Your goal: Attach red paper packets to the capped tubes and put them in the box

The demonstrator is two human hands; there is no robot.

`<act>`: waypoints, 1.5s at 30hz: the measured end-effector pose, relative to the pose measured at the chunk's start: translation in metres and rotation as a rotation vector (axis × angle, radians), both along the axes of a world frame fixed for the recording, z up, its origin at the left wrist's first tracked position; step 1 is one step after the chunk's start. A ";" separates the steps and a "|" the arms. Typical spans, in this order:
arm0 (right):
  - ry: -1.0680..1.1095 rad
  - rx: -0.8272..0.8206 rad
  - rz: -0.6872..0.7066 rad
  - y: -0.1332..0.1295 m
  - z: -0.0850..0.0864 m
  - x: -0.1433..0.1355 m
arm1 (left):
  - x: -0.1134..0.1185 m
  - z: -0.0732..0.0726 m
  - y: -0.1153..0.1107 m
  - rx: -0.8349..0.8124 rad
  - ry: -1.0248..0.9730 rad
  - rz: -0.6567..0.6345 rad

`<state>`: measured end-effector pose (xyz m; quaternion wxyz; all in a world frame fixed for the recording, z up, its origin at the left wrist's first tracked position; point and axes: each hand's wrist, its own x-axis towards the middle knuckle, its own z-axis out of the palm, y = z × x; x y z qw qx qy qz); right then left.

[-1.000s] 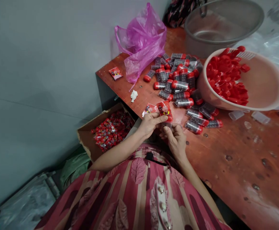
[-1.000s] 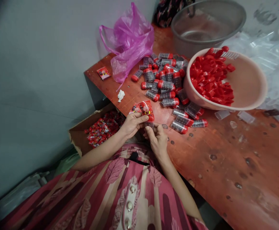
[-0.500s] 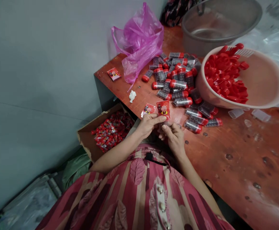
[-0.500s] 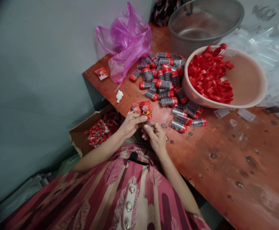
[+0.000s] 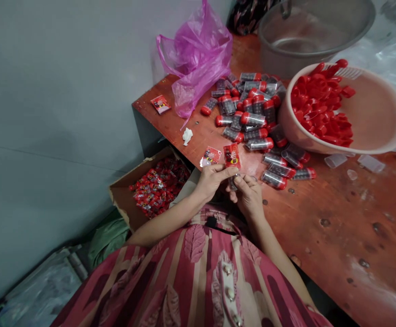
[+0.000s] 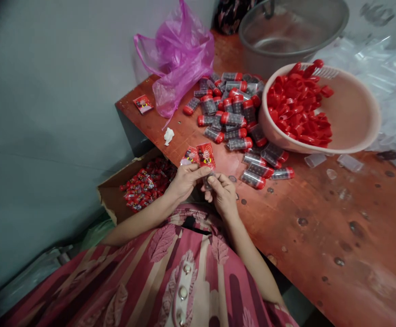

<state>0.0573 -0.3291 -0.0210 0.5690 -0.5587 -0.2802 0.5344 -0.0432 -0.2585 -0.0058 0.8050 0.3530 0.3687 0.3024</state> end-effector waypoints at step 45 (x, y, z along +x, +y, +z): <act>-0.203 0.070 -0.104 0.001 0.012 0.004 | -0.003 -0.001 0.007 -0.103 -0.055 0.243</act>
